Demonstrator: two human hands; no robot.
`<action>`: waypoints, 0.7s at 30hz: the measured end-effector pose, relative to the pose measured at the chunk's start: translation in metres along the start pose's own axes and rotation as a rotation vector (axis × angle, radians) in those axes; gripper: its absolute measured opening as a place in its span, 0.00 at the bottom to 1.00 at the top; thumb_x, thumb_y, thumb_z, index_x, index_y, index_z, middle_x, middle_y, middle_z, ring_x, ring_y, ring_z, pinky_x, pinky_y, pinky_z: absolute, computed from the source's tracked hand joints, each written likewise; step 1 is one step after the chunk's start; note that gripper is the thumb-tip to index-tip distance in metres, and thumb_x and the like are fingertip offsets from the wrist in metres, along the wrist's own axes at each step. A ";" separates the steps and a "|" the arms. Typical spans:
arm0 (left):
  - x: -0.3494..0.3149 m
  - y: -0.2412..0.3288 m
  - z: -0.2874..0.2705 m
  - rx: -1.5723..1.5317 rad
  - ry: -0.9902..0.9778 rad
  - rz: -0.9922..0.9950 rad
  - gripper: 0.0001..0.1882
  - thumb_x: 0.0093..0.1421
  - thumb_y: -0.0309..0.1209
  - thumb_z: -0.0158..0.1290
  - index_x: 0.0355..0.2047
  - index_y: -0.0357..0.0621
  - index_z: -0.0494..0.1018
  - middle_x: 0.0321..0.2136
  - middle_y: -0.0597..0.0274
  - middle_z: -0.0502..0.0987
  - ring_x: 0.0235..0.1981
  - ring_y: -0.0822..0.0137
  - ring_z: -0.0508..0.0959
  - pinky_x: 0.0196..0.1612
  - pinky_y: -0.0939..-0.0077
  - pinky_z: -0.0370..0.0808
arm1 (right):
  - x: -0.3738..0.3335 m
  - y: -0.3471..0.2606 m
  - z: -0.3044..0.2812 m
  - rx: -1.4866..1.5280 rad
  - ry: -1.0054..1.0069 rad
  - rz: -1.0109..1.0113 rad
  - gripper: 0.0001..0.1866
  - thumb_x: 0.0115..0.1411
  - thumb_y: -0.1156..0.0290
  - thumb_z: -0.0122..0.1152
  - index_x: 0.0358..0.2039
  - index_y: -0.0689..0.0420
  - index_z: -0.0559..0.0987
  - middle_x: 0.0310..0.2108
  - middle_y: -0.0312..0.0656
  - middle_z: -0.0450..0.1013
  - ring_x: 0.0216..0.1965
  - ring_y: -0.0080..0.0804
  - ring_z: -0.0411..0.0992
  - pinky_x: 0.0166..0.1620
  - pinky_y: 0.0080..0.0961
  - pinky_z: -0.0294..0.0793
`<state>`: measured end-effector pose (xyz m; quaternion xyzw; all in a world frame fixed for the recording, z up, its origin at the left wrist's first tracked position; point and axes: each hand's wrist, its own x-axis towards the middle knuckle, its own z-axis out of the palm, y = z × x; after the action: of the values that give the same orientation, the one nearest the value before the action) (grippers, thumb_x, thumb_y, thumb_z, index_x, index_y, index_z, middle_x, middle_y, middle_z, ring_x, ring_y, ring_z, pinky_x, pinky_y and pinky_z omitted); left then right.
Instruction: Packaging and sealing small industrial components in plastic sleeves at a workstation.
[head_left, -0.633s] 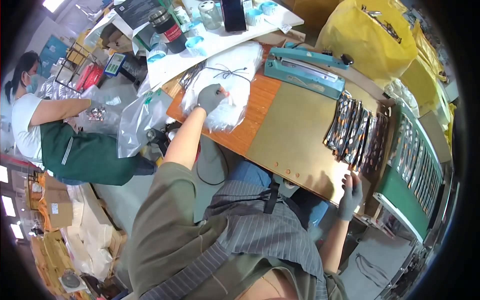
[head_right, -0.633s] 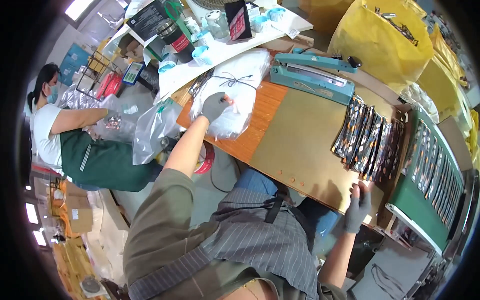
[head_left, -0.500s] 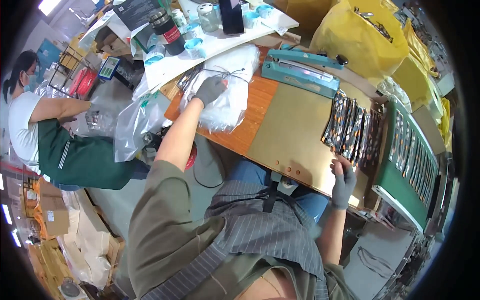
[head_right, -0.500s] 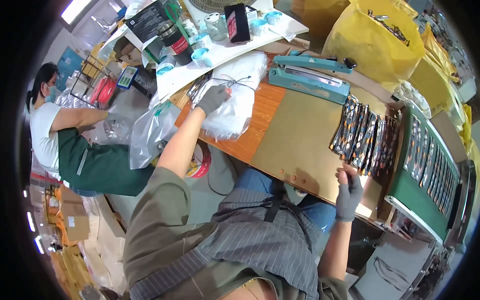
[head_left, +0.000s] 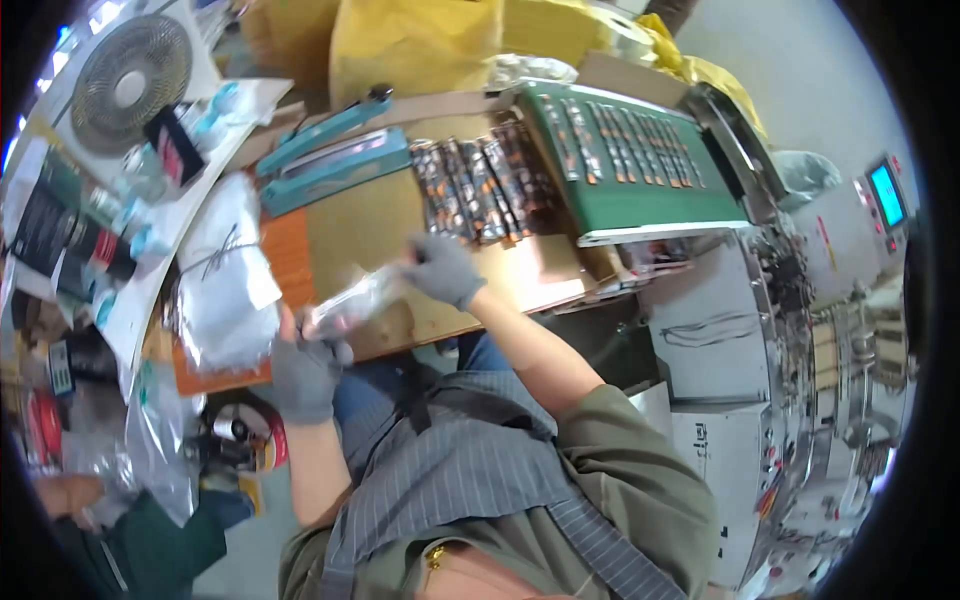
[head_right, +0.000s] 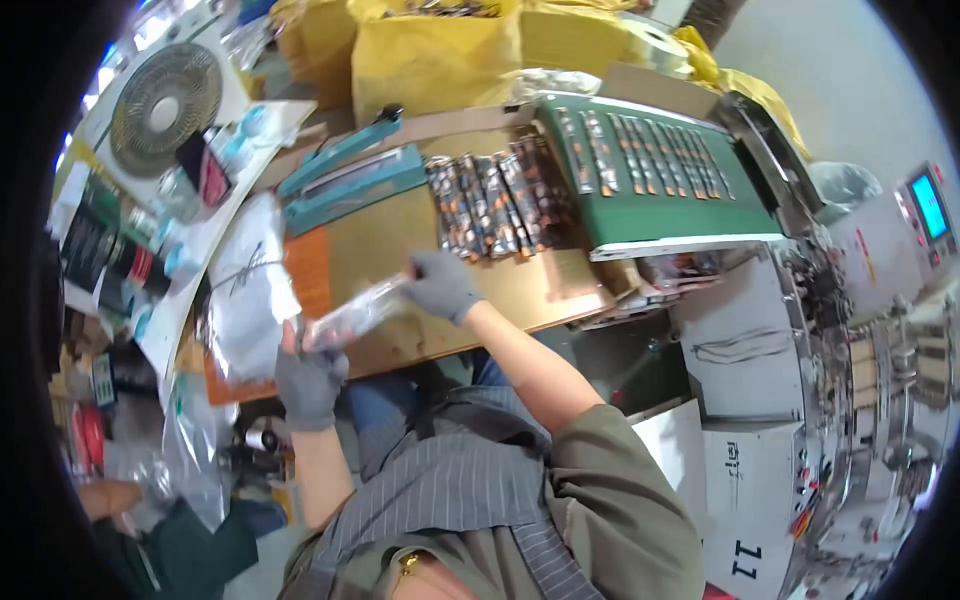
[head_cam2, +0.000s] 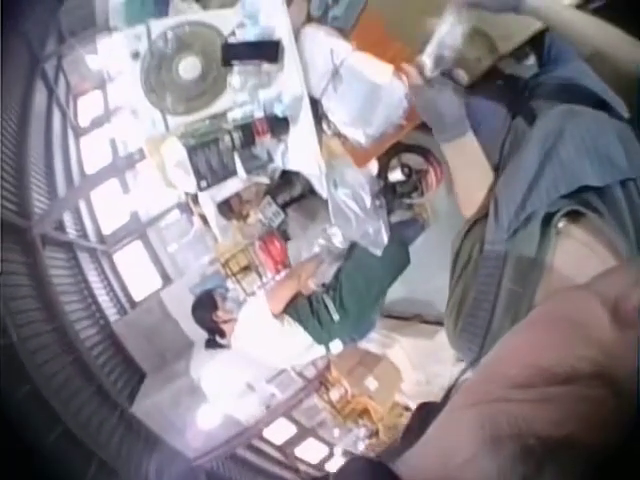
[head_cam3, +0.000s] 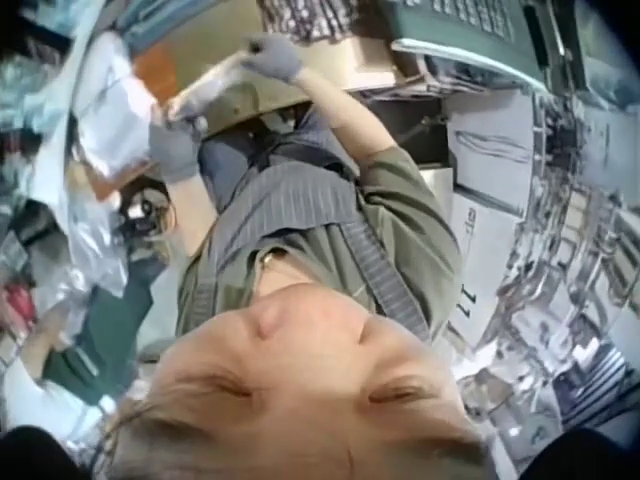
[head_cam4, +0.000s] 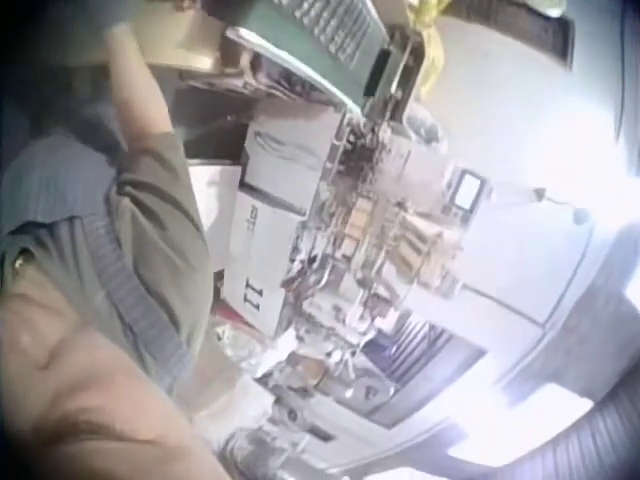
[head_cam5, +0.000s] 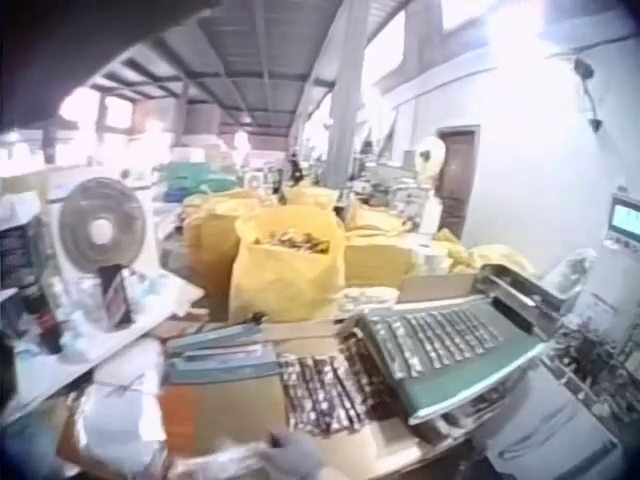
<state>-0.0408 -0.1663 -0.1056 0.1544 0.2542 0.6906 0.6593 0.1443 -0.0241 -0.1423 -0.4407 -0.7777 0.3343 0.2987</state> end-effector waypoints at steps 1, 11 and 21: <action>-0.002 -0.011 0.016 0.016 -0.087 -0.053 0.14 0.63 0.44 0.46 0.35 0.47 0.69 0.27 0.57 0.73 0.26 0.65 0.73 0.19 0.78 0.70 | -0.003 0.022 0.008 0.213 -0.182 0.120 0.13 0.50 0.63 0.63 0.21 0.60 0.74 0.16 0.39 0.69 0.22 0.20 0.64 0.27 0.26 0.66; 0.075 -0.004 0.000 0.873 0.017 0.471 0.19 0.63 0.30 0.43 0.53 0.38 0.67 0.38 0.59 0.75 0.40 0.70 0.74 0.46 0.76 0.70 | -0.012 0.082 -0.146 -0.069 0.482 -0.154 0.29 0.53 0.57 0.62 0.50 0.63 0.68 0.43 0.52 0.69 0.44 0.46 0.70 0.47 0.32 0.68; 0.193 -0.136 -0.063 1.825 0.143 0.432 0.25 0.64 0.40 0.44 0.53 0.30 0.62 0.53 0.42 0.66 0.55 0.51 0.65 0.59 0.65 0.58 | 0.016 0.250 -0.367 -0.751 0.688 1.020 0.51 0.49 0.27 0.40 0.63 0.54 0.56 0.63 0.51 0.52 0.65 0.53 0.45 0.65 0.44 0.38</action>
<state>0.0217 0.0155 -0.2565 0.6123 0.7031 0.3397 0.1239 0.5374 0.1810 -0.1161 -0.9023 -0.3994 -0.0153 0.1618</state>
